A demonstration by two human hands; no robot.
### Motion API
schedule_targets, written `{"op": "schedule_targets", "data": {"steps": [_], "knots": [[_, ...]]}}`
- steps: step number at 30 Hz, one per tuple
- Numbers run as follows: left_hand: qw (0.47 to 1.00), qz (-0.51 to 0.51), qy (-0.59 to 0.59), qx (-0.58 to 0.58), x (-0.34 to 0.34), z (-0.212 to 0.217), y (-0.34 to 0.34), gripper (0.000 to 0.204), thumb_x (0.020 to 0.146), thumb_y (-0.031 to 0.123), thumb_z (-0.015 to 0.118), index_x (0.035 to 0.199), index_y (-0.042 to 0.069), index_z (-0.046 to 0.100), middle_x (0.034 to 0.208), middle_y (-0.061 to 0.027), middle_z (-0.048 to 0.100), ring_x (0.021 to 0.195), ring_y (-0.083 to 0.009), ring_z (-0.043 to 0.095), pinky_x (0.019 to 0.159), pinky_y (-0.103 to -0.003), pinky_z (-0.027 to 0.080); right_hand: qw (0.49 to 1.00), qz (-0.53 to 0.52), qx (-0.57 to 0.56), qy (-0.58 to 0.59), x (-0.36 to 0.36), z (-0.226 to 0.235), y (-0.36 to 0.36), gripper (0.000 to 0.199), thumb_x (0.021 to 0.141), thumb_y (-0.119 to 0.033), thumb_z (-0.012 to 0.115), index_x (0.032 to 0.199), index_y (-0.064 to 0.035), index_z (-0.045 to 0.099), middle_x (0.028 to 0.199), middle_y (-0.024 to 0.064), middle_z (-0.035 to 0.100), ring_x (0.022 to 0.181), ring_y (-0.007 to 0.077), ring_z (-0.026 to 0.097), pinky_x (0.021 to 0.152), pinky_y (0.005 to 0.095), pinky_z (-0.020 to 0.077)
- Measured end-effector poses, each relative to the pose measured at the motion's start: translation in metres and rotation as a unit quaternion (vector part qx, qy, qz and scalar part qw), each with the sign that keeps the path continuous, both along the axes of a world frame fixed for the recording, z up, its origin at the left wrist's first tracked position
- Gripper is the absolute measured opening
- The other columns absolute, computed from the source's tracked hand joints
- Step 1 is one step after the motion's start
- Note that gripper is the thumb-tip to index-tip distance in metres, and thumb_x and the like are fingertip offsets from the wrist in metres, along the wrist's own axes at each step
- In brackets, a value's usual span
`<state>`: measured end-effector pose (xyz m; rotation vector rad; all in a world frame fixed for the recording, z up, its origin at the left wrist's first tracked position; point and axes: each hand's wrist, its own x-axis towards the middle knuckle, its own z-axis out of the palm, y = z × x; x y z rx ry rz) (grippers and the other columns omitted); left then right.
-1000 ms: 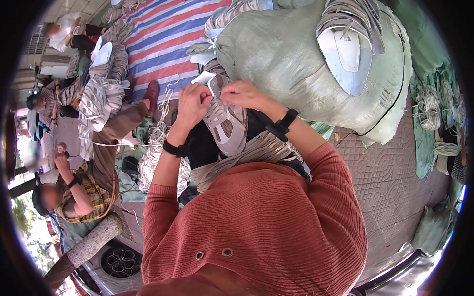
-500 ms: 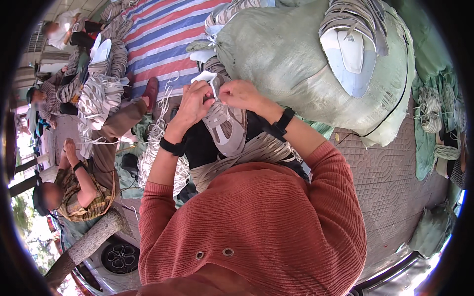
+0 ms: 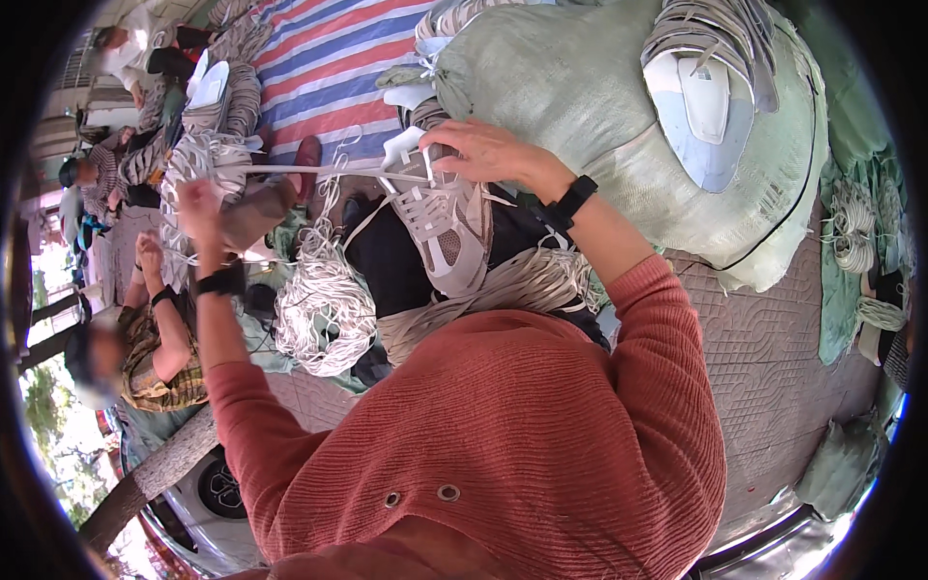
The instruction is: The person sits on a mat and laces a beige sneaker by hand. They repeatedly thread the white shoelace through the eyelets, pull it tight, and adjust the fit, working on the shoe resting on their lap.
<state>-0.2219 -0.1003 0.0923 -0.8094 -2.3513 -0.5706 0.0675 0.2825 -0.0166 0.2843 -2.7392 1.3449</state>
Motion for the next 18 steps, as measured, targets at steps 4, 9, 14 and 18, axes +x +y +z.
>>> {"op": "schedule_targets", "data": {"steps": [4,9,14,18], "knots": [[0.955,0.152,-0.065,0.245,-0.063,0.088,-0.189,0.023,0.084,0.018,0.065,0.082,-0.004,0.057,0.075,-0.0119,0.063,0.068,-0.0231,0.060,0.065,-0.036,0.049,1.000,0.013,0.003,0.006,-0.003,0.002,-0.011,0.031,0.090,-0.024,0.059,0.119,-0.0132,0.053,0.111,0.0070,0.057,0.109,0.0273,0.053,0.093,0.0374,0.0421],[0.979,0.092,0.034,0.177,-0.029,0.077,-0.134,0.016,0.086,0.011,0.065,0.085,-0.001,0.055,0.076,-0.0081,0.061,0.067,-0.0129,0.057,0.062,-0.025,0.048,0.999,0.012,0.040,-0.027,-0.005,0.014,-0.001,0.033,0.088,-0.023,0.060,0.119,-0.0139,0.053,0.112,0.0074,0.056,0.110,0.0276,0.053,0.092,0.0389,0.0418],[0.891,0.023,-0.139,0.432,0.009,0.059,-0.093,0.019,0.089,0.019,0.062,0.088,0.001,0.056,0.078,-0.0043,0.059,0.069,-0.0124,0.056,0.066,-0.024,0.047,0.983,0.050,0.141,0.102,-0.004,0.040,-0.011,0.025,0.081,-0.016,0.068,0.104,-0.0124,0.061,0.106,0.0055,0.054,0.104,0.0237,0.053,0.090,0.0388,0.0374],[0.790,-0.045,-0.299,0.534,0.031,0.062,-0.059,0.018,0.091,0.019,0.053,0.090,0.002,0.058,0.093,-0.0092,0.061,0.071,-0.0179,0.054,0.068,-0.028,0.046,0.972,0.109,0.185,0.100,-0.011,0.046,-0.022,0.010,0.078,-0.011,0.068,0.086,-0.0109,0.062,0.095,0.0046,0.051,0.094,0.0211,0.053,0.082,0.0373,0.0339]]}}
